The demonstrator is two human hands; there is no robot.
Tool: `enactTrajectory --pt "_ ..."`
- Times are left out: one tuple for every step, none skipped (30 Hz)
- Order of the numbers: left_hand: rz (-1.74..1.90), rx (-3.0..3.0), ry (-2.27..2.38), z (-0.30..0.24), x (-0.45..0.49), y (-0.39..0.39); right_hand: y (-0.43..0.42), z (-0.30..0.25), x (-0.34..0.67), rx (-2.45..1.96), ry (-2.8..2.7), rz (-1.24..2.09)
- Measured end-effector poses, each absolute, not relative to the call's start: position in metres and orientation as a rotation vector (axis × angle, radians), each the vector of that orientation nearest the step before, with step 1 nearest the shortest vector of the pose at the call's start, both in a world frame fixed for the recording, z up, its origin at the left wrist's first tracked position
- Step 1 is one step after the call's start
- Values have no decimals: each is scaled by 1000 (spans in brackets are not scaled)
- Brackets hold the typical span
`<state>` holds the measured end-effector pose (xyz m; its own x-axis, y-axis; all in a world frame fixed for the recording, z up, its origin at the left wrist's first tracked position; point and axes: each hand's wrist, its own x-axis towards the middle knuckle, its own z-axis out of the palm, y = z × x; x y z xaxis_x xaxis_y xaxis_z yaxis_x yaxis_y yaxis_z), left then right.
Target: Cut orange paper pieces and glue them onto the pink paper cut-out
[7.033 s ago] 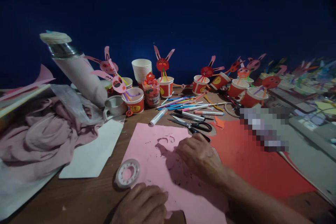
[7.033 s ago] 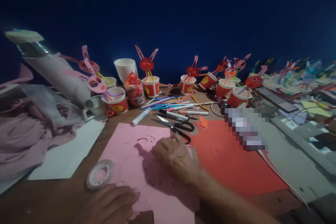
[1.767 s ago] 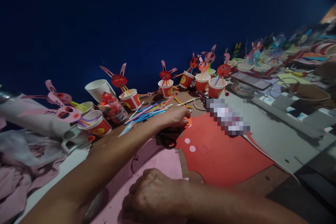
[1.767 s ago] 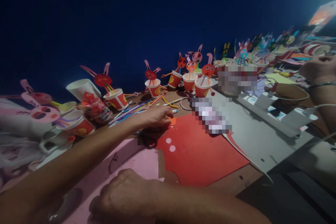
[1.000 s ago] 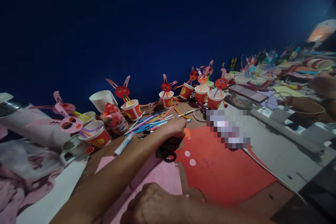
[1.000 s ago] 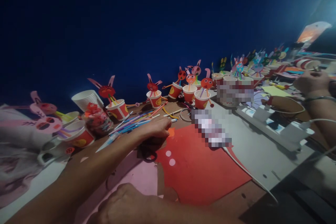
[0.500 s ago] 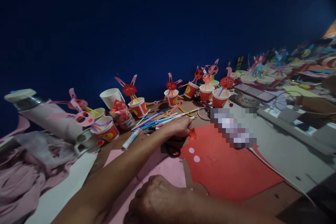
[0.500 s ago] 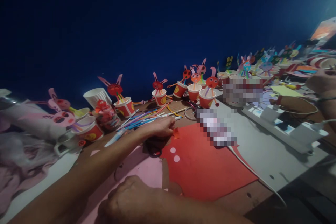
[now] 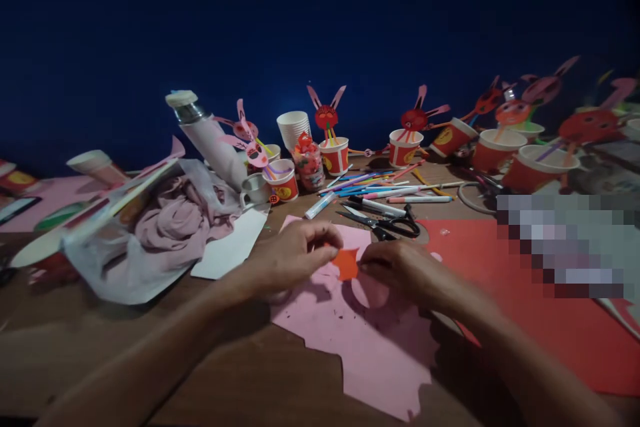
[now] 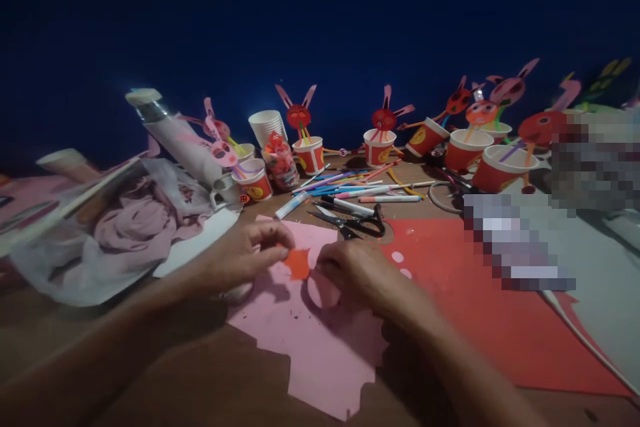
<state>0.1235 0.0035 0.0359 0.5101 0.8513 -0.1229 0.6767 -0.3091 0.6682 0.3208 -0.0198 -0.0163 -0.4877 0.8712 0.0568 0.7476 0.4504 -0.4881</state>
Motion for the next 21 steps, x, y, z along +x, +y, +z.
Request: enactTrajectory --pt "309 2073 1279 27 118 -4 -18 -18 322 -1396 -2436 562" --pt "274 2066 1281 19 115 -11 -17 -19 321 -1413 -2467 521" --pt "242 2065 1283 12 113 -16 -15 -21 320 -1440 -2487 465" --pt "223 2075 1288 5 112 -20 -14 -22 319 -1467 -2499 408" --pt "212 2101 1287 0 111 -23 -13 -23 318 -1490 -2502 357" --pt "204 2147 1283 -4 110 -25 -12 -25 317 -1502 -2500 313" --pt "200 2211 1269 -7 109 -26 -11 -26 317 -1501 -2498 277" --pt "195 2285 1249 -9 107 -27 -11 -28 317 -1489 -2495 248" --pt "192 2358 1230 -9 105 -28 -10 -30 317 -1475 -2492 221" --pt "189 2423 1209 -9 101 -29 -9 -32 317 -1463 -2483 190" --pt "202 2476 1193 -8 97 -29 -8 -33 317 -1453 -2471 166" --pt "237 2517 1182 -6 92 -29 -7 -34 317 -1447 -2456 156" --pt "294 2545 1180 -4 86 -30 -5 -34 316 -1437 -2437 151" --pt "366 2560 1185 -3 79 -30 -4 -33 315 -1416 -2414 147" --pt "445 2564 1199 -2 72 -30 -3 -30 314 -1375 -2386 138" --pt "517 2555 1231 -2 64 -30 -4 -27 314 -1308 -2352 121" --pt "577 2537 1268 -3 57 -30 -7 -24 315 -1228 -2318 92" --pt "635 2518 1297 -5 51 -30 -13 -22 317 -1139 -2289 60" --pt "697 2500 1319 -8 45 -31 -22 -22 322 -1045 -2256 23" --pt "757 2486 1329 -11 39 -31 -35 -25 329 -1001 -2261 1" --pt "821 2477 1327 -14 35 -32 -52 -32 339 -955 -2261 3"
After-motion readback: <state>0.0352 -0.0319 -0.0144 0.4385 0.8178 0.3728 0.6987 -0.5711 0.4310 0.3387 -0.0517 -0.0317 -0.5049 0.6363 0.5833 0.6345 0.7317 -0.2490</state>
